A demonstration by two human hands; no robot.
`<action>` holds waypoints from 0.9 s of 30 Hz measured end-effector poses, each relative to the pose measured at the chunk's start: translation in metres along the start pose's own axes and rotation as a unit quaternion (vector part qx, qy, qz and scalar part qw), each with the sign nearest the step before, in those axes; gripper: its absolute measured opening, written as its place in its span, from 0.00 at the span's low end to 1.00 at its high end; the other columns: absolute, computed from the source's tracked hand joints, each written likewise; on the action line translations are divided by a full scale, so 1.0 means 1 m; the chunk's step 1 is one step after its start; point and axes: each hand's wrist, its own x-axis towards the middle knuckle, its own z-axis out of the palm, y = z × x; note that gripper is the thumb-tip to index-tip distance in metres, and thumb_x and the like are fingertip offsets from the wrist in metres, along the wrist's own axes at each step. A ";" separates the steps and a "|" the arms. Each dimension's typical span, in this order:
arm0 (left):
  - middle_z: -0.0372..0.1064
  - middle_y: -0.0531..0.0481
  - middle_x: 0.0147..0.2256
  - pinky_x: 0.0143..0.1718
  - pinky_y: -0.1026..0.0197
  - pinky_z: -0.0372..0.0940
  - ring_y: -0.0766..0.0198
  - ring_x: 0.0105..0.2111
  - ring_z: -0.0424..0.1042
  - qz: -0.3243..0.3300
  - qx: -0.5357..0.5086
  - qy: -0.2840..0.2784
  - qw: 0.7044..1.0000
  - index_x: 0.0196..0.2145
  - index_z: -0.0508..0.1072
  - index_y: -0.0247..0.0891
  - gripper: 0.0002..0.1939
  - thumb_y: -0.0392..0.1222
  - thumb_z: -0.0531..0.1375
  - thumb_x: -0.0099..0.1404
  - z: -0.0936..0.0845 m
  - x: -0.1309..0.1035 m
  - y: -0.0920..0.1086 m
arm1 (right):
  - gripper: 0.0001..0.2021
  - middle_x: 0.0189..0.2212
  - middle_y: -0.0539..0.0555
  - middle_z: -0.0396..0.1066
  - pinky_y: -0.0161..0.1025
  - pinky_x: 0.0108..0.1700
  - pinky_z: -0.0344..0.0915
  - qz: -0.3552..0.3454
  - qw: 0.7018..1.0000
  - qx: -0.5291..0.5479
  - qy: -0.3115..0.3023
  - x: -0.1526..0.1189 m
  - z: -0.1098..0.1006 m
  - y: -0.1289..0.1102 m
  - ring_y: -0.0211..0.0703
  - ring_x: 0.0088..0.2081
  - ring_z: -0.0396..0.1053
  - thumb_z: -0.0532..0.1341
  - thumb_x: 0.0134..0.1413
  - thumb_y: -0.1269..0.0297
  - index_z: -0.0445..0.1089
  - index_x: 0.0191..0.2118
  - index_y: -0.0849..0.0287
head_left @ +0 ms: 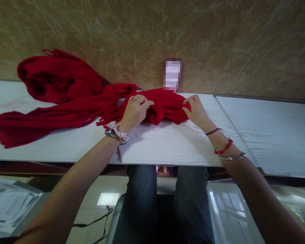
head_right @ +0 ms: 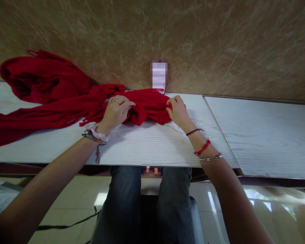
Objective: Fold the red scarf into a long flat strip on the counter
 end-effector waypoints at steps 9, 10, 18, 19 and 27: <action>0.67 0.44 0.46 0.48 0.50 0.58 0.55 0.47 0.64 0.072 -0.049 -0.087 0.992 0.42 0.74 0.39 0.12 0.39 0.53 0.65 -0.002 0.002 0.019 | 0.11 0.52 0.60 0.61 0.60 0.53 0.58 -0.130 0.980 -0.022 -0.149 -0.008 0.006 -0.012 0.57 0.55 0.56 0.62 0.51 0.62 0.73 0.41 0.56; 0.67 0.44 0.47 0.48 0.49 0.58 0.55 0.48 0.64 0.070 -0.055 -0.090 0.992 0.42 0.74 0.38 0.12 0.40 0.53 0.65 -0.003 0.002 0.020 | 0.09 0.52 0.60 0.61 0.60 0.53 0.58 -0.129 0.979 -0.024 -0.156 -0.009 0.008 -0.011 0.57 0.55 0.56 0.61 0.51 0.63 0.74 0.40 0.57; 0.70 0.46 0.47 0.47 0.52 0.58 0.58 0.48 0.67 0.088 -0.069 -0.117 0.987 0.45 0.72 0.39 0.13 0.39 0.51 0.68 0.004 0.001 0.016 | 0.08 0.47 0.58 0.64 0.58 0.52 0.60 -0.128 0.982 -0.025 -0.138 -0.007 0.010 -0.011 0.55 0.52 0.59 0.57 0.53 0.68 0.74 0.30 0.57; 0.71 0.47 0.45 0.47 0.52 0.58 0.59 0.47 0.67 0.097 -0.068 -0.117 0.986 0.45 0.72 0.40 0.13 0.38 0.51 0.68 0.004 0.001 0.015 | 0.08 0.47 0.58 0.64 0.57 0.52 0.60 -0.125 0.984 -0.020 -0.128 -0.006 0.008 -0.013 0.54 0.51 0.60 0.57 0.53 0.68 0.73 0.30 0.57; 0.74 0.50 0.36 0.51 0.49 0.55 0.62 0.44 0.69 0.016 -0.015 0.068 0.997 0.38 0.73 0.43 0.15 0.39 0.47 0.71 -0.009 0.002 0.008 | 0.08 0.38 0.57 0.64 0.53 0.48 0.64 -0.014 0.998 -0.010 0.068 0.004 -0.010 -0.010 0.50 0.43 0.64 0.52 0.58 0.65 0.68 0.35 0.55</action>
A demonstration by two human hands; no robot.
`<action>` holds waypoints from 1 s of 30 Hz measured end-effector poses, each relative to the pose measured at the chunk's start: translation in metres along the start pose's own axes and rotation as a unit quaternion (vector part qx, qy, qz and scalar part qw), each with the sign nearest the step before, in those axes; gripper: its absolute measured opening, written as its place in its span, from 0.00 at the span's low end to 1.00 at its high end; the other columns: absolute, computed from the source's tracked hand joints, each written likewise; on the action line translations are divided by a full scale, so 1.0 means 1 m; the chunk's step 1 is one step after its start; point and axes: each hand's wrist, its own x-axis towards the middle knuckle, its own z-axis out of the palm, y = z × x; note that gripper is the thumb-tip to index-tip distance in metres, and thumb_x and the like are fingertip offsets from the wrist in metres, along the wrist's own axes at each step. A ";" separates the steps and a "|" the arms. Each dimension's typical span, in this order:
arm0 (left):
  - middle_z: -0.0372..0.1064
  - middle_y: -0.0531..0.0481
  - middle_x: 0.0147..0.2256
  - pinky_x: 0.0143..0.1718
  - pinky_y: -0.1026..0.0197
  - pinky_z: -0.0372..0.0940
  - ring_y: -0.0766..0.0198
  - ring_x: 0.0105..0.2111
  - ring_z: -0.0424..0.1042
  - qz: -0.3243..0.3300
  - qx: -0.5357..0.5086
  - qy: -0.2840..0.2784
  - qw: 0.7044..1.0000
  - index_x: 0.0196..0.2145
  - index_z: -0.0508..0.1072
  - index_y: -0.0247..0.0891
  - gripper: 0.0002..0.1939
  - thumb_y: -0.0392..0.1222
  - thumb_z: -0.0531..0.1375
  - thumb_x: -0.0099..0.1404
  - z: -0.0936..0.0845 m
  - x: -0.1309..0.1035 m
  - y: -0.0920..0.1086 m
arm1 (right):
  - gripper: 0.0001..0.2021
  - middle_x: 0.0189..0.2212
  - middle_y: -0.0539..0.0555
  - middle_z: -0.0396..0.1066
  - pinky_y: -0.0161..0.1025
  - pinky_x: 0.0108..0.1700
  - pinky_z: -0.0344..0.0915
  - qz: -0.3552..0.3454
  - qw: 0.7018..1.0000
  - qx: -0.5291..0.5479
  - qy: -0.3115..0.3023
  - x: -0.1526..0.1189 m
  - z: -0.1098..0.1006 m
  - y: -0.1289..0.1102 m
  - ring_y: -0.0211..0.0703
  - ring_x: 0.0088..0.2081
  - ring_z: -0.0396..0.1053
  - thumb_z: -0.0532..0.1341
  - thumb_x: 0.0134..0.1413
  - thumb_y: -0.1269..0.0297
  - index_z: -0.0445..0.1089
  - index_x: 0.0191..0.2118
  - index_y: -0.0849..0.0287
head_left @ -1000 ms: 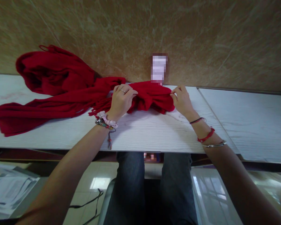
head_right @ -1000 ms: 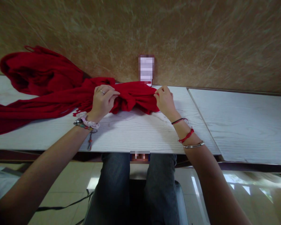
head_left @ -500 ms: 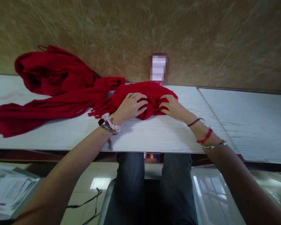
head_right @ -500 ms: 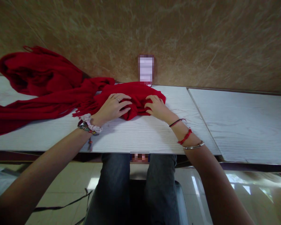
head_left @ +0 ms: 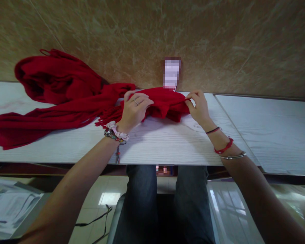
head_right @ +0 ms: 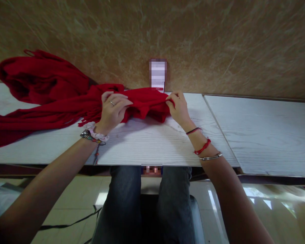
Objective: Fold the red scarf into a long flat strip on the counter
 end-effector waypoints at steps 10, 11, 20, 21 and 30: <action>0.70 0.48 0.39 0.43 0.55 0.62 0.63 0.41 0.66 -0.150 -0.049 0.003 0.987 0.40 0.69 0.39 0.16 0.42 0.42 0.71 0.010 -0.002 -0.012 | 0.08 0.40 0.59 0.63 0.56 0.50 0.61 0.027 0.999 0.013 -0.023 0.000 0.002 0.012 0.53 0.46 0.63 0.52 0.56 0.66 0.68 0.37 0.56; 0.70 0.48 0.38 0.43 0.54 0.62 0.62 0.42 0.66 -0.124 -0.046 -0.010 0.991 0.40 0.69 0.40 0.15 0.39 0.43 0.70 0.012 -0.003 -0.012 | 0.08 0.41 0.59 0.63 0.56 0.51 0.61 0.001 0.998 0.021 -0.053 -0.001 0.003 0.010 0.53 0.46 0.63 0.53 0.54 0.68 0.68 0.37 0.56; 0.67 0.49 0.50 0.55 0.44 0.51 0.54 0.54 0.59 0.129 -0.078 -0.165 0.975 0.48 0.71 0.47 0.20 0.34 0.57 0.58 -0.003 0.004 0.020 | 0.11 0.53 0.58 0.61 0.58 0.58 0.54 -0.172 0.961 0.070 -0.204 -0.010 -0.001 -0.016 0.55 0.57 0.56 0.63 0.47 0.64 0.74 0.39 0.55; 0.68 0.49 0.50 0.56 0.43 0.50 0.54 0.54 0.59 0.148 -0.085 -0.171 0.970 0.47 0.71 0.46 0.18 0.37 0.58 0.59 -0.005 0.004 0.023 | 0.08 0.52 0.58 0.62 0.57 0.58 0.55 -0.175 0.960 0.069 -0.206 -0.010 -0.001 -0.017 0.55 0.56 0.57 0.63 0.49 0.63 0.74 0.36 0.56; 0.72 0.52 0.34 0.50 0.52 0.57 0.63 0.42 0.68 0.167 -0.042 -0.124 0.977 0.39 0.73 0.44 0.13 0.39 0.49 0.70 -0.003 0.007 0.027 | 0.07 0.45 0.56 0.67 0.51 0.53 0.61 -0.120 0.976 0.099 -0.151 -0.005 -0.004 -0.018 0.50 0.48 0.64 0.59 0.54 0.65 0.74 0.30 0.55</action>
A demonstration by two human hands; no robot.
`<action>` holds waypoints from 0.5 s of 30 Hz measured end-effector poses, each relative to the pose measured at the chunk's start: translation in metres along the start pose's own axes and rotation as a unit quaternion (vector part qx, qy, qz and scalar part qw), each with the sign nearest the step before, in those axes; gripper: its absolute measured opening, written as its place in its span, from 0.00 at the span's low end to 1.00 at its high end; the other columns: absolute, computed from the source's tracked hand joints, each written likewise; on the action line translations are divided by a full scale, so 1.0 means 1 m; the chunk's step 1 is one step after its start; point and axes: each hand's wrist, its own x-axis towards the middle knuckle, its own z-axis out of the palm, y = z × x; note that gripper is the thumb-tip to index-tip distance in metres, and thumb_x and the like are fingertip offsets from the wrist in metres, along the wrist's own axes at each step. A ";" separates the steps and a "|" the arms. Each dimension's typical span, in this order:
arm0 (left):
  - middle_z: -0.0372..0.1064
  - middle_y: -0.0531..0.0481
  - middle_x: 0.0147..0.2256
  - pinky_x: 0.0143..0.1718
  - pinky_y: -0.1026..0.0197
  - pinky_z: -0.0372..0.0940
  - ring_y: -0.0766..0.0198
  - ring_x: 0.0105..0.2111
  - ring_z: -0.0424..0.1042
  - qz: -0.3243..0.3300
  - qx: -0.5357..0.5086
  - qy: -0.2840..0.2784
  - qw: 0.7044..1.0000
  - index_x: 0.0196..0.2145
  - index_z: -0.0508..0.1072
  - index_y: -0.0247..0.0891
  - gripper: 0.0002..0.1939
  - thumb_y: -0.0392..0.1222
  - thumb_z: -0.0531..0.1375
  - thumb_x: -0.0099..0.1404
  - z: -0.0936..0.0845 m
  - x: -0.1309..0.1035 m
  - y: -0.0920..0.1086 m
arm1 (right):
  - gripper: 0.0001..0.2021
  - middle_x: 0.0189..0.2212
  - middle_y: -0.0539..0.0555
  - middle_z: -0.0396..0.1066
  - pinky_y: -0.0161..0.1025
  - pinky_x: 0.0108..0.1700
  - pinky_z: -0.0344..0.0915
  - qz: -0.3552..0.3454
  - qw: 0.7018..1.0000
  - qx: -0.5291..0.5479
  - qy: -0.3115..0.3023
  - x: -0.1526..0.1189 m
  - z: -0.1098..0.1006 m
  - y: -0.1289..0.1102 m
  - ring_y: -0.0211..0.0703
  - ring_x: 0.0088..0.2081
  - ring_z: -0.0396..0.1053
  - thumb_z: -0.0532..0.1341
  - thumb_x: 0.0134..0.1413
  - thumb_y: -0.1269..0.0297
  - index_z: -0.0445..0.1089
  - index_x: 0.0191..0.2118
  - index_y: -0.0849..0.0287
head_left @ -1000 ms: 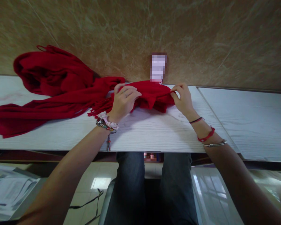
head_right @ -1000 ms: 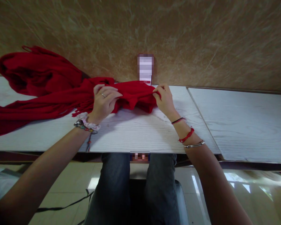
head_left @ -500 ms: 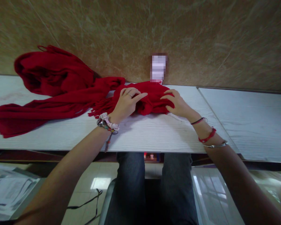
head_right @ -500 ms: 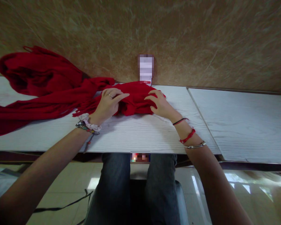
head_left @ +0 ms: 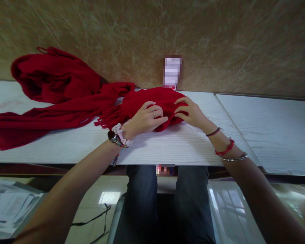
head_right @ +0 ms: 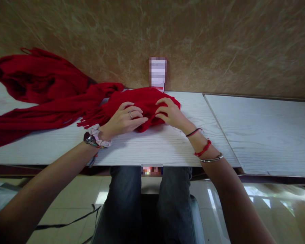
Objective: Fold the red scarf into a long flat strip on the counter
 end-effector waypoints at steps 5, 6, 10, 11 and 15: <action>0.71 0.50 0.35 0.48 0.52 0.57 0.61 0.41 0.67 -0.129 0.022 0.062 0.989 0.35 0.72 0.42 0.12 0.40 0.49 0.69 0.001 -0.007 -0.015 | 0.06 0.40 0.55 0.67 0.53 0.50 0.63 0.075 0.992 -0.016 0.103 0.001 -0.006 0.006 0.50 0.45 0.66 0.58 0.54 0.63 0.73 0.30 0.54; 0.71 0.50 0.35 0.48 0.51 0.57 0.60 0.41 0.67 -0.157 0.025 0.070 0.985 0.36 0.72 0.41 0.12 0.41 0.49 0.69 0.001 -0.009 -0.019 | 0.06 0.39 0.55 0.67 0.53 0.49 0.63 0.085 0.988 -0.017 0.126 0.001 -0.006 0.008 0.50 0.44 0.66 0.58 0.54 0.62 0.73 0.30 0.54; 0.70 0.50 0.34 0.48 0.52 0.56 0.59 0.41 0.66 -0.220 0.018 0.091 0.971 0.38 0.72 0.42 0.12 0.43 0.49 0.69 0.000 -0.012 -0.027 | 0.07 0.36 0.53 0.66 0.50 0.47 0.64 0.092 0.972 -0.008 0.216 0.001 -0.006 0.017 0.46 0.41 0.66 0.60 0.53 0.59 0.71 0.29 0.55; 0.70 0.50 0.34 0.47 0.52 0.56 0.58 0.41 0.66 -0.230 0.021 0.105 0.967 0.38 0.73 0.42 0.13 0.43 0.49 0.69 -0.001 -0.012 -0.029 | 0.08 0.35 0.53 0.65 0.50 0.46 0.65 0.096 0.967 -0.006 0.237 0.001 -0.006 0.019 0.46 0.40 0.66 0.60 0.52 0.58 0.71 0.29 0.55; 0.69 0.48 0.34 0.46 0.52 0.57 0.57 0.41 0.65 -0.285 0.045 0.182 0.940 0.37 0.72 0.42 0.13 0.43 0.48 0.70 -0.001 -0.014 -0.036 | 0.10 0.34 0.53 0.64 0.48 0.44 0.67 0.137 0.943 0.001 0.304 0.002 -0.007 0.031 0.45 0.39 0.65 0.60 0.52 0.55 0.70 0.28 0.55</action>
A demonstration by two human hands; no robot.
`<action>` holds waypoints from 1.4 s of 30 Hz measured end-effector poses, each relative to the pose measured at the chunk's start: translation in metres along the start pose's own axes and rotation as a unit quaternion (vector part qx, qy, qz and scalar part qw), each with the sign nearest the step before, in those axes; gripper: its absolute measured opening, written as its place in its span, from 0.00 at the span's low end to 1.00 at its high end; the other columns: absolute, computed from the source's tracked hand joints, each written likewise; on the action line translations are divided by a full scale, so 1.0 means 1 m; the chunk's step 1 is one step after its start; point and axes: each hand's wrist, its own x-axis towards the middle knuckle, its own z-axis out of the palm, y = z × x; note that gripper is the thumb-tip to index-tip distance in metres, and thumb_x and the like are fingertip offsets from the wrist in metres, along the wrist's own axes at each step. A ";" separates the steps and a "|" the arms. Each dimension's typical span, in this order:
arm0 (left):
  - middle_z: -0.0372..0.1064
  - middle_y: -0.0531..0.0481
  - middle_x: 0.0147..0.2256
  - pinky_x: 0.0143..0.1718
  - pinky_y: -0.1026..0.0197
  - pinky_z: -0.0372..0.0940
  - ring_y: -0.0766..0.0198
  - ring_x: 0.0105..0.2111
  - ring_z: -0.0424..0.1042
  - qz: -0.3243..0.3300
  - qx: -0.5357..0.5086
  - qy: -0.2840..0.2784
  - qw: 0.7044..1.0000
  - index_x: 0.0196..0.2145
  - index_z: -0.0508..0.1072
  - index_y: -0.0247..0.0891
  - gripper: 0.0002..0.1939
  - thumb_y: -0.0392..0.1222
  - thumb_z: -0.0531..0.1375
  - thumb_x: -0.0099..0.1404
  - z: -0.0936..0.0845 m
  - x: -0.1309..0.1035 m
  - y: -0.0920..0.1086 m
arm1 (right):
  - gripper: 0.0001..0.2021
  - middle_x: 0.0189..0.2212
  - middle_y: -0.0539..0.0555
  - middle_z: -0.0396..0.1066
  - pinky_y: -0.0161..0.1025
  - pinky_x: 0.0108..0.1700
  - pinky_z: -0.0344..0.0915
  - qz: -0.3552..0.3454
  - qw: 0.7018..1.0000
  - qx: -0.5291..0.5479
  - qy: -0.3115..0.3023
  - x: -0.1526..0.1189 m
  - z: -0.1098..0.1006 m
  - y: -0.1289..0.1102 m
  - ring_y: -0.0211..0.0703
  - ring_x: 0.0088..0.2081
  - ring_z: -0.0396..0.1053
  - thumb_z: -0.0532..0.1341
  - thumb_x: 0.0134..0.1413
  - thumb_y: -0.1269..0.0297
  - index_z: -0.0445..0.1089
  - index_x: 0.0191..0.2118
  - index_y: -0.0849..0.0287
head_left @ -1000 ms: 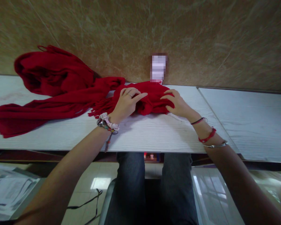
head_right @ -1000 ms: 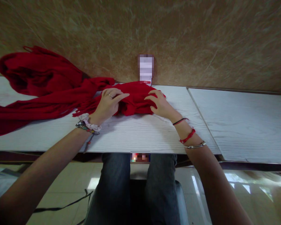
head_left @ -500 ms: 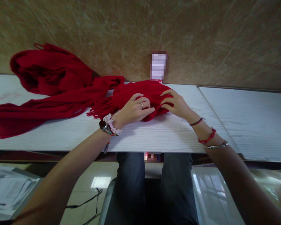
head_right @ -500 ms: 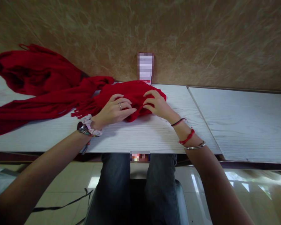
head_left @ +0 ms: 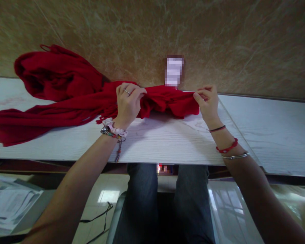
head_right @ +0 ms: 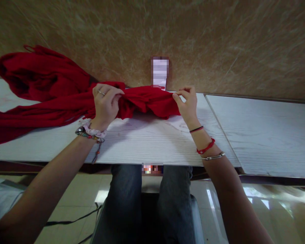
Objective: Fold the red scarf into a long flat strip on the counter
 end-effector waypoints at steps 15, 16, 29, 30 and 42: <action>0.70 0.48 0.43 0.49 0.50 0.58 0.57 0.48 0.64 0.184 -0.114 -0.199 0.956 0.42 0.73 0.41 0.18 0.31 0.49 0.59 -0.007 -0.002 0.015 | 0.17 0.50 0.56 0.62 0.57 0.57 0.57 -0.184 0.932 -0.027 -0.311 -0.018 0.003 -0.029 0.53 0.55 0.58 0.58 0.45 0.74 0.73 0.43 0.53; 0.71 0.48 0.43 0.49 0.49 0.58 0.56 0.48 0.65 0.198 -0.116 -0.216 0.949 0.42 0.74 0.41 0.18 0.32 0.50 0.59 -0.008 -0.001 0.016 | 0.15 0.50 0.56 0.62 0.57 0.57 0.57 -0.185 0.930 -0.028 -0.317 -0.019 0.004 -0.028 0.54 0.55 0.58 0.59 0.46 0.73 0.74 0.41 0.53; 0.72 0.48 0.37 0.45 0.51 0.59 0.58 0.43 0.67 0.189 -0.106 -0.185 0.958 0.38 0.75 0.40 0.10 0.42 0.54 0.67 -0.002 -0.004 0.009 | 0.02 0.43 0.54 0.67 0.52 0.52 0.62 -0.146 0.940 0.050 -0.305 -0.016 0.004 -0.026 0.49 0.48 0.65 0.64 0.49 0.64 0.74 0.30 0.54; 0.71 0.48 0.38 0.45 0.52 0.59 0.59 0.43 0.67 0.186 -0.104 -0.181 0.960 0.39 0.74 0.40 0.10 0.41 0.54 0.67 -0.002 -0.004 0.008 | 0.02 0.43 0.54 0.67 0.51 0.52 0.63 -0.142 0.942 0.056 -0.300 -0.016 0.004 -0.026 0.49 0.47 0.66 0.64 0.49 0.64 0.74 0.29 0.54; 0.70 0.48 0.35 0.44 0.53 0.59 0.58 0.40 0.67 0.138 -0.054 -0.152 0.977 0.35 0.72 0.39 0.10 0.37 0.51 0.67 0.002 -0.004 0.003 | 0.10 0.35 0.53 0.69 0.49 0.46 0.65 -0.021 0.987 0.063 -0.145 -0.010 0.004 -0.018 0.46 0.40 0.67 0.60 0.53 0.55 0.72 0.27 0.54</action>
